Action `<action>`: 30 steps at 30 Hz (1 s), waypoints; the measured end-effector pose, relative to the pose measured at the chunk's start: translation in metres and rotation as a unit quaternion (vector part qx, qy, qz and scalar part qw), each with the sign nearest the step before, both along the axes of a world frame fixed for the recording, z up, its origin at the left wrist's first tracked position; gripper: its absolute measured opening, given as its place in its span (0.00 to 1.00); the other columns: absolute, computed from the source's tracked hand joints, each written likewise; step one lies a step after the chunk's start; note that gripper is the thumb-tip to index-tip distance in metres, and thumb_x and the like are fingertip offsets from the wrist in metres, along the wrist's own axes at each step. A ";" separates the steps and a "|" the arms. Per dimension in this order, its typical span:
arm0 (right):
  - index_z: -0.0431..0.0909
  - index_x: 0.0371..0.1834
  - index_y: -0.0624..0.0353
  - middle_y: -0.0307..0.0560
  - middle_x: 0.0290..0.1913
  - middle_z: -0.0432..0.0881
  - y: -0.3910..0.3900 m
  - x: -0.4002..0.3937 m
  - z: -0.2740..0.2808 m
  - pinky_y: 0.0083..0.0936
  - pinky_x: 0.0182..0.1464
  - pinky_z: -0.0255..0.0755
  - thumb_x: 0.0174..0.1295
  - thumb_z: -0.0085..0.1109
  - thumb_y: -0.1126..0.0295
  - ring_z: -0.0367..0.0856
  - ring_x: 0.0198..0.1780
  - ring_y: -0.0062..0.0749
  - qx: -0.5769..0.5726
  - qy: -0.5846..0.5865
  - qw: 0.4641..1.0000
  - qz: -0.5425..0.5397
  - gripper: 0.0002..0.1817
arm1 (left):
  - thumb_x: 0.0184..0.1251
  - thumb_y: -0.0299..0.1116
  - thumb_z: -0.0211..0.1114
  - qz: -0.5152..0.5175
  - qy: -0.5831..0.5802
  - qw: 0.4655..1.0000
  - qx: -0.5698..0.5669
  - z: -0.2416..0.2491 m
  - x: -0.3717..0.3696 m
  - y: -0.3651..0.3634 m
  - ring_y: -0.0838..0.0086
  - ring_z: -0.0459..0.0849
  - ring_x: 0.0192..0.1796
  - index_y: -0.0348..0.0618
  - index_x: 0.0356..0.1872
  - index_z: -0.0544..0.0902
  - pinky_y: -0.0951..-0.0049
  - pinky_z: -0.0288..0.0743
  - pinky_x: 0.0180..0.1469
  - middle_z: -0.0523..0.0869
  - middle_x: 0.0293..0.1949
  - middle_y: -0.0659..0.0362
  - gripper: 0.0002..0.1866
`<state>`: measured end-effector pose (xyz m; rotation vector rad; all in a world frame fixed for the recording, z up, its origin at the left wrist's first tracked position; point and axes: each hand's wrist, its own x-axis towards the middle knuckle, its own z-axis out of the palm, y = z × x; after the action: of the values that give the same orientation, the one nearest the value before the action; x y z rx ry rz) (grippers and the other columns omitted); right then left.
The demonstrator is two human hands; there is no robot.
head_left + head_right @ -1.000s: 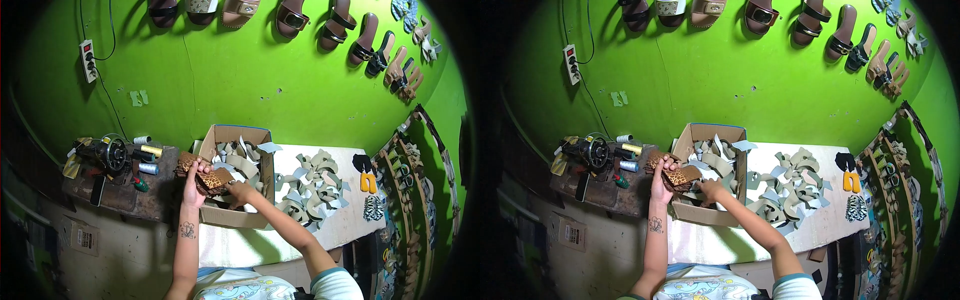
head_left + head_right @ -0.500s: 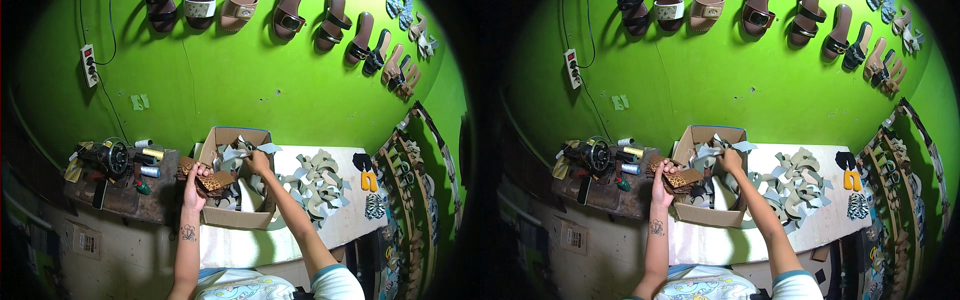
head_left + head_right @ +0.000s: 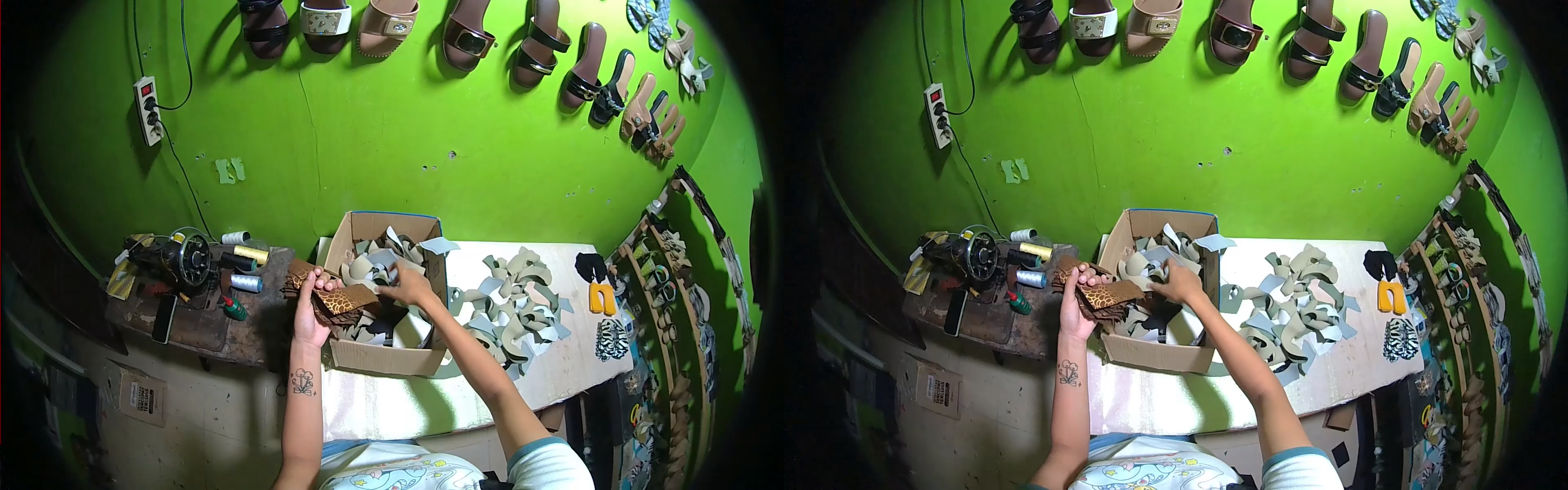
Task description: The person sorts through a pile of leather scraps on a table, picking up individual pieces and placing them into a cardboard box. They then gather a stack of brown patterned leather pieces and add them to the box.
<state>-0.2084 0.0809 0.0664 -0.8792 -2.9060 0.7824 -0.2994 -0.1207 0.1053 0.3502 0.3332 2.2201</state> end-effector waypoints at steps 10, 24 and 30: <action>0.76 0.37 0.60 0.53 0.34 0.81 0.010 0.024 -0.044 0.37 0.40 0.72 0.48 0.61 0.47 0.80 0.41 0.44 0.057 0.006 0.998 -0.011 0.26 | 0.64 0.43 0.55 -0.060 -0.052 0.996 -0.039 -0.026 0.013 0.017 0.85 0.71 0.31 0.48 0.34 0.69 0.76 0.66 0.53 0.69 0.25 0.71 0.11; 0.78 0.39 0.61 0.54 0.33 0.80 0.019 0.024 0.080 0.32 0.38 0.71 0.50 0.59 0.75 0.78 0.34 0.46 0.050 0.281 0.941 0.183 0.11 | 0.62 0.46 0.57 -0.143 -0.112 0.977 -0.113 -0.072 0.037 0.046 0.75 0.77 0.41 0.44 0.40 0.74 0.70 0.67 0.54 0.79 0.36 0.64 0.16; 0.82 0.37 0.42 0.46 0.40 0.74 -0.029 0.024 0.073 0.36 0.44 0.68 0.53 0.50 0.72 0.77 0.39 0.39 0.236 0.121 0.935 0.234 0.13 | 0.59 0.59 0.52 -0.104 -0.091 0.987 -0.084 -0.060 0.044 0.046 0.65 0.75 0.51 0.45 0.48 0.74 0.59 0.67 0.56 0.78 0.48 0.57 0.28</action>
<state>-0.1847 0.0520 0.1392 -0.0431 -2.8901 0.1436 -0.2553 -0.0747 0.0456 0.0839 0.3652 1.9854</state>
